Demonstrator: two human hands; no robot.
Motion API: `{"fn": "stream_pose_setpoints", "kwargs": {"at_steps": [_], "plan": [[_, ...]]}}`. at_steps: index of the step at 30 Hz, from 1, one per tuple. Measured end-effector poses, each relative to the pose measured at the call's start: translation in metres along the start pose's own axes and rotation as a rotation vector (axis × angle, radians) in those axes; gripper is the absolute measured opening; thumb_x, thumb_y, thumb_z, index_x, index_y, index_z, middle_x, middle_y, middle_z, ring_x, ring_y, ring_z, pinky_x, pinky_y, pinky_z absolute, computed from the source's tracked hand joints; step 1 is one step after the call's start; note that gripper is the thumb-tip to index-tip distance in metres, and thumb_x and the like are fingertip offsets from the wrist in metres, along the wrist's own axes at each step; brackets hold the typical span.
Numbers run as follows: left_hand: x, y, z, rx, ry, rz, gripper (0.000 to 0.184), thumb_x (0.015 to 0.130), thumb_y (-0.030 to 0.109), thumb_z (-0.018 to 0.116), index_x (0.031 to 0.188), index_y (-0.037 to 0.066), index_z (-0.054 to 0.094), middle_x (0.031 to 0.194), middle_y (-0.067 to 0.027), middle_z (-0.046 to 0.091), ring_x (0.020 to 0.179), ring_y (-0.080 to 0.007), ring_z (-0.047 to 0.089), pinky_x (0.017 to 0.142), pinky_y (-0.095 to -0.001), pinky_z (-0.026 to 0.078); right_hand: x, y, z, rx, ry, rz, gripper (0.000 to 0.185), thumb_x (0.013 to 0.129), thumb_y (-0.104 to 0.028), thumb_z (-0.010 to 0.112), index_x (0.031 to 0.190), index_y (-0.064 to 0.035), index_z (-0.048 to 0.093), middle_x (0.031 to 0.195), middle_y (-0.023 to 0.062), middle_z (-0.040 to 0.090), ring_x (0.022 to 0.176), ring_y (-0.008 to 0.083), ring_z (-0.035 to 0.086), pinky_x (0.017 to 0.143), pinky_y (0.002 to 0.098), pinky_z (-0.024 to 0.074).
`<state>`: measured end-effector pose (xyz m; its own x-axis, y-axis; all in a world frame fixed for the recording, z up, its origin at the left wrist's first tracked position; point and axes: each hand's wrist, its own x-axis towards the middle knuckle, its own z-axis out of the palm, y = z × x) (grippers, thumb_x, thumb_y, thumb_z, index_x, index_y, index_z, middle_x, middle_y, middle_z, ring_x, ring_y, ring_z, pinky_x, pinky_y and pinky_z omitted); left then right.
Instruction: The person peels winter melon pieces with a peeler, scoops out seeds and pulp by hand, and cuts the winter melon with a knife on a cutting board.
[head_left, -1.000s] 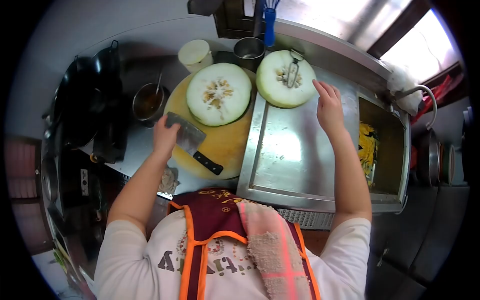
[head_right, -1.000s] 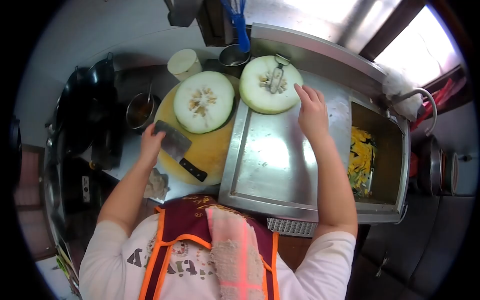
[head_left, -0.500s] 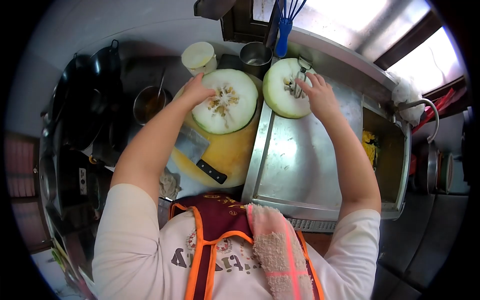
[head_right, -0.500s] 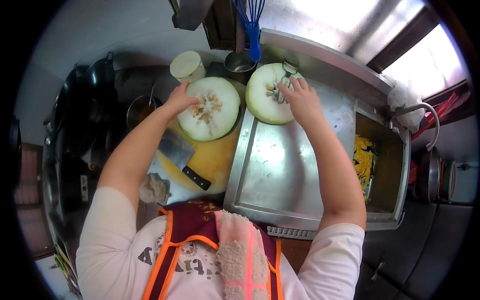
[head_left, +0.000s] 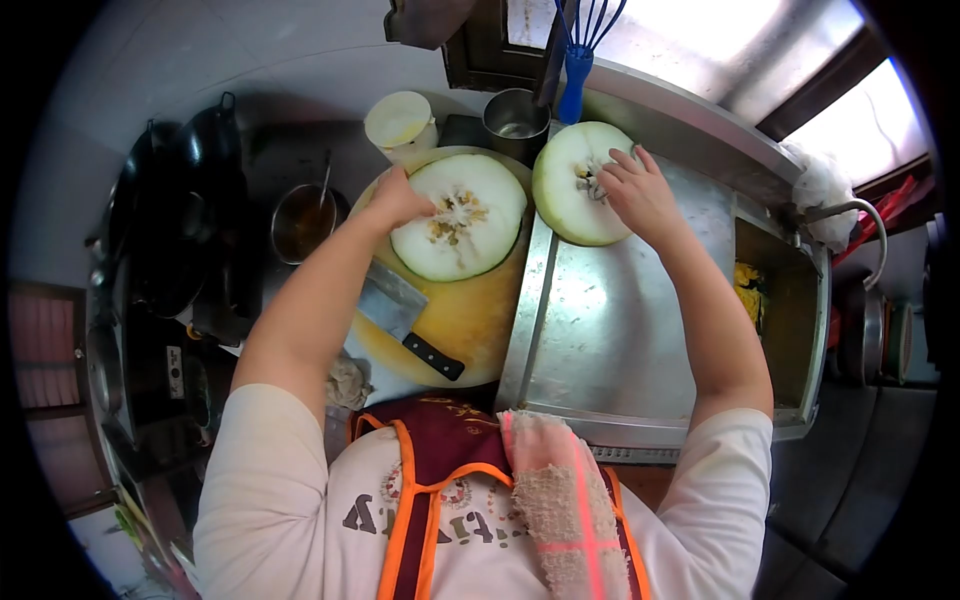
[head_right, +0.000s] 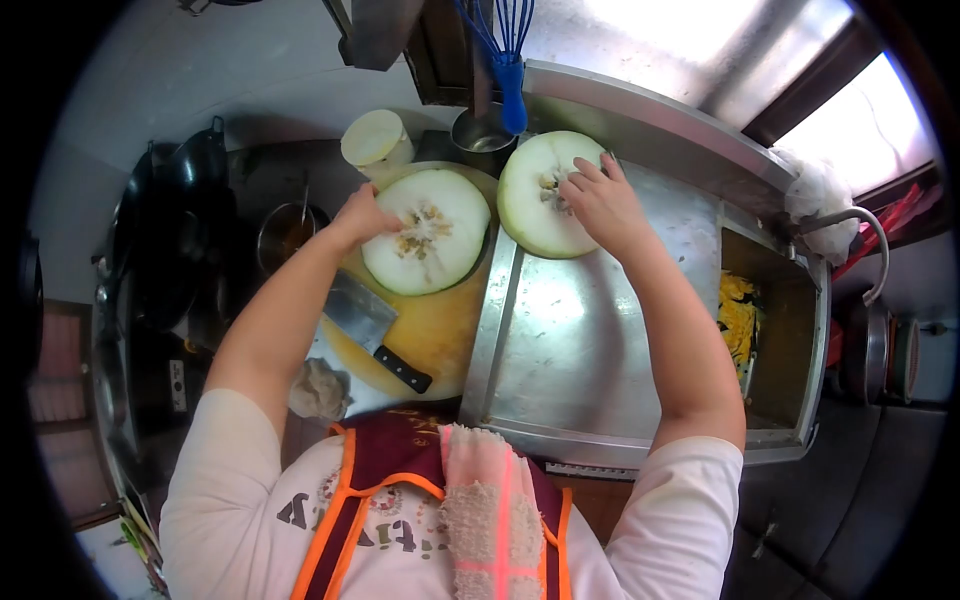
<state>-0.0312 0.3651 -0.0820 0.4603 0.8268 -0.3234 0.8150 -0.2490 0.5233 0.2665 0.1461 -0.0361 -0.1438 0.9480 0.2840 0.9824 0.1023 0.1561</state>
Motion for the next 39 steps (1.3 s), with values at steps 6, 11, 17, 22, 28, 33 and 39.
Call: {"fn": "stream_pose_setpoints", "kwargs": {"at_steps": [6,11,17,22,28,33,39], "plan": [[-0.016,-0.017,0.024,-0.135,0.048,-0.113,0.076,0.053,0.018,0.078,0.118,-0.004,0.044,0.114,-0.0236,0.052,0.107,-0.0323,0.052,0.088,-0.0353,0.045,-0.017,-0.032,-0.054,0.280,0.487,0.209,0.036,0.062,-0.006,0.070,0.096,-0.0061,0.058,0.096,0.0080,0.060,0.103,0.0266,0.053,0.091,0.0411,0.0399],[-0.036,-0.032,0.046,-0.410,0.104,-0.219,0.049,0.058,0.004,0.071,0.101,-0.011,0.054,0.094,-0.0195,0.061,0.079,-0.0271,0.063,0.068,-0.0347,0.051,-0.075,-0.068,-0.088,0.598,0.605,0.537,0.033,0.066,0.000,0.070,0.096,-0.0034,0.058,0.093,0.0100,0.061,0.090,0.0232,0.057,0.082,0.0315,0.0437],[-0.080,-0.017,0.056,-0.679,0.155,-0.396,0.048,0.059,0.005,0.074,0.099,-0.013,0.054,0.099,-0.0249,0.059,0.082,-0.0305,0.063,0.071,-0.0361,0.053,-0.164,-0.101,-0.089,1.160,0.738,0.935,0.031,0.081,0.005,0.057,0.110,-0.0014,0.050,0.101,0.0078,0.057,0.094,0.0148,0.054,0.081,0.0271,0.0438],[-0.093,-0.027,0.074,-1.191,0.026,-0.516,0.040,0.068,-0.001,0.070,0.101,-0.015,0.051,0.101,-0.0235,0.058,0.081,-0.0303,0.063,0.068,-0.0367,0.054,-0.212,-0.116,-0.095,1.320,0.938,1.211,0.025,0.087,-0.005,0.052,0.111,-0.0031,0.049,0.101,0.0085,0.057,0.093,0.0165,0.055,0.077,0.0293,0.0456],[-0.115,-0.019,0.078,-1.441,-0.016,-0.514,0.040,0.076,0.003,0.064,0.110,-0.010,0.049,0.106,-0.0189,0.058,0.093,-0.0291,0.060,0.082,-0.0384,0.050,-0.241,-0.124,-0.102,1.584,1.075,1.442,0.025,0.088,-0.019,0.051,0.109,-0.0044,0.050,0.096,0.0085,0.057,0.087,0.0181,0.055,0.075,0.0304,0.0449],[-0.142,-0.021,0.073,-1.701,-0.138,-0.307,0.042,0.079,0.001,0.057,0.119,-0.005,0.044,0.117,-0.0171,0.053,0.107,-0.0296,0.052,0.096,-0.0413,0.041,-0.264,-0.120,-0.086,1.954,0.939,1.639,0.029,0.091,-0.024,0.045,0.107,-0.0017,0.052,0.091,0.0093,0.057,0.083,0.0177,0.056,0.068,0.0297,0.0469],[-0.152,-0.016,0.044,-1.748,-0.187,-0.136,0.048,0.076,-0.004,0.055,0.122,-0.003,0.042,0.118,-0.0162,0.052,0.106,-0.0291,0.053,0.095,-0.0411,0.043,-0.267,-0.137,-0.084,2.385,0.816,1.742,0.032,0.092,-0.023,0.043,0.108,0.0039,0.051,0.086,0.0114,0.059,0.070,0.0209,0.060,0.060,0.0302,0.0532]]}}
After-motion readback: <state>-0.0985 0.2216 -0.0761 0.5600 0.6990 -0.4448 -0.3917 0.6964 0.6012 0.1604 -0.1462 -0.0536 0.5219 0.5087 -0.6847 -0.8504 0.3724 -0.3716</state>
